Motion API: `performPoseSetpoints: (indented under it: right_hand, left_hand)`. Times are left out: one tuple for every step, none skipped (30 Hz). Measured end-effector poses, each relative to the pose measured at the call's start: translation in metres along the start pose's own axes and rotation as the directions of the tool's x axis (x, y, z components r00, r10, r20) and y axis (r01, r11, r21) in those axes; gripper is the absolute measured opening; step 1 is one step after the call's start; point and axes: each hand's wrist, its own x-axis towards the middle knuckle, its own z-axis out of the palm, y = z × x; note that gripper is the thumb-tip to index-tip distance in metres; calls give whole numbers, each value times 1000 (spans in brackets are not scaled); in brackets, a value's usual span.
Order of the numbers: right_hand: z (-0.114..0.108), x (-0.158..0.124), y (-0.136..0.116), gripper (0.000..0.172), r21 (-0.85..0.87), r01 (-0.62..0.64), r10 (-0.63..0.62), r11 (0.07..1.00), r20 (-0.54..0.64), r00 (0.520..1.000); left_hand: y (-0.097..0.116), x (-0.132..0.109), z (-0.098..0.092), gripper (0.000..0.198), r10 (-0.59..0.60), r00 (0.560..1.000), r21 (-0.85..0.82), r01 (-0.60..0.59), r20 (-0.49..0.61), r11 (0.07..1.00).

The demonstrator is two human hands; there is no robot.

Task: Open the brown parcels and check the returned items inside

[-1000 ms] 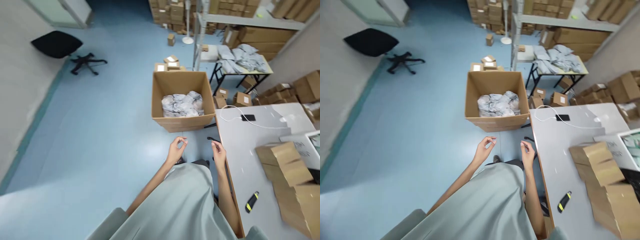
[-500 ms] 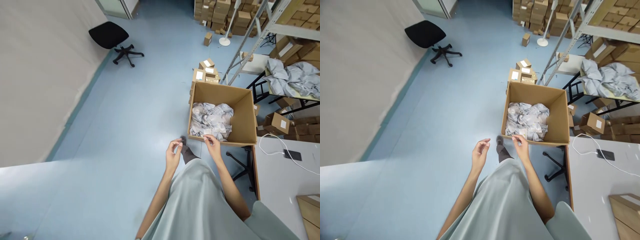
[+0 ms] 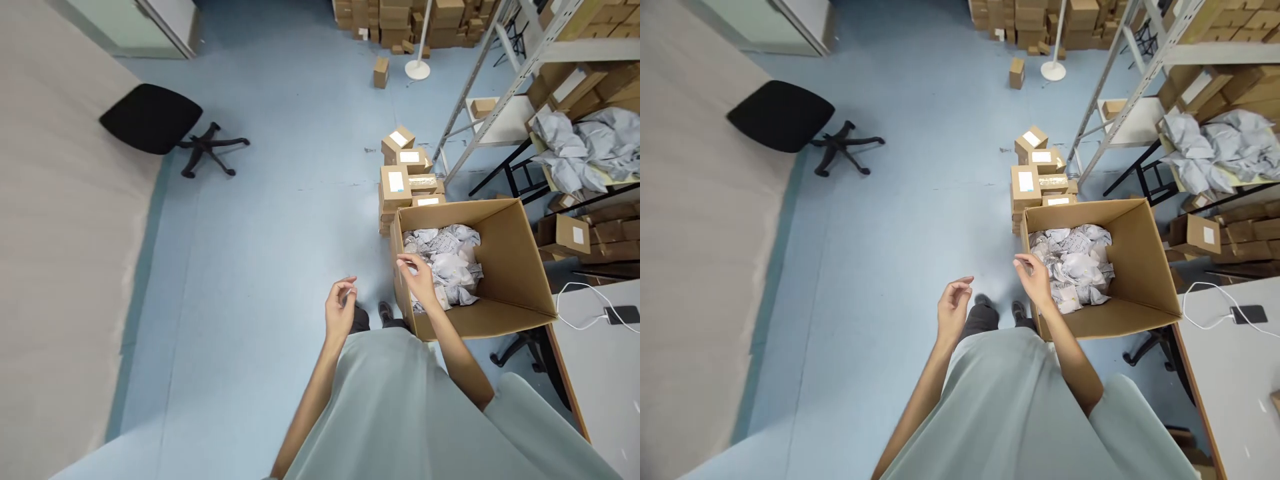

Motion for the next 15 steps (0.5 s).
performPoseSetpoints:
  right_hand:
    - [11, 13, -5, 34, -17, -2, 2, 1000, -8, 1000]
    - [21, 25, -9, 35, -33, -7, 7, 999, -23, 1000]
    - [31, 36, -13, 36, -45, -18, 16, 999, -45, 999]
    - [40, 46, -16, 37, -52, -34, 30, 998, -73, 997]
    - [48, 54, -19, 38, -54, -53, 47, 997, -108, 993]
    - [56, 62, -22, 40, -53, -75, 67, 996, -145, 987]
    - [63, 69, -25, 41, -50, -97, 87, 994, -184, 979]
    - [71, 75, -28, 43, -48, -120, 107, 992, -223, 969]
    - [79, 80, -30, 44, -48, -142, 125, 989, -261, 957]
    - [86, 85, -32, 45, -52, -163, 141, 985, -293, 946]
    - [94, 91, -34, 46, -61, -182, 153, 981, -320, 935]
    - [101, 96, -35, 46, -72, -199, 163, 977, -342, 925]
    - [108, 102, -35, 46, -85, -212, 168, 974, -361, 917]
    - [113, 109, -35, 46, -99, -221, 170, 970, -375, 911]
    - [118, 117, -34, 45, -112, -229, 170, 967, -386, 907]
  left_hand:
    - [-5, 21, -6, 26, -21, 1000, -9, 21, 24, 1000]
    - [-8, 43, -12, 27, -39, 998, -16, 40, 52, 999]
    - [-10, 65, -17, 28, -52, 995, -18, 53, 83, 998]
    - [-11, 87, -21, 28, -58, 991, -17, 60, 119, 998]
    - [-9, 109, -24, 28, -57, 986, -13, 60, 157, 998]
    - [-6, 132, -28, 27, -51, 979, -8, 53, 197, 999]
    - [-1, 154, -31, 26, -39, 971, -6, 42, 237, 999]
    - [4, 177, -34, 25, -26, 961, -5, 28, 276, 1000]
    - [9, 200, -36, 25, -14, 950, -4, 16, 313, 1000]
    - [15, 223, -37, 26, -9, 939, 0, 10, 345, 1000]
    - [19, 246, -37, 27, -10, 929, 7, 8, 371, 1000]
    - [23, 269, -35, 29, -15, 919, 16, 10, 394, 1000]
    - [27, 292, -32, 32, -22, 910, 26, 12, 414, 1000]
    - [29, 314, -26, 34, -26, 902, 34, 13, 431, 999]
    - [31, 335, -18, 37, -28, 894, 39, 11, 447, 999]
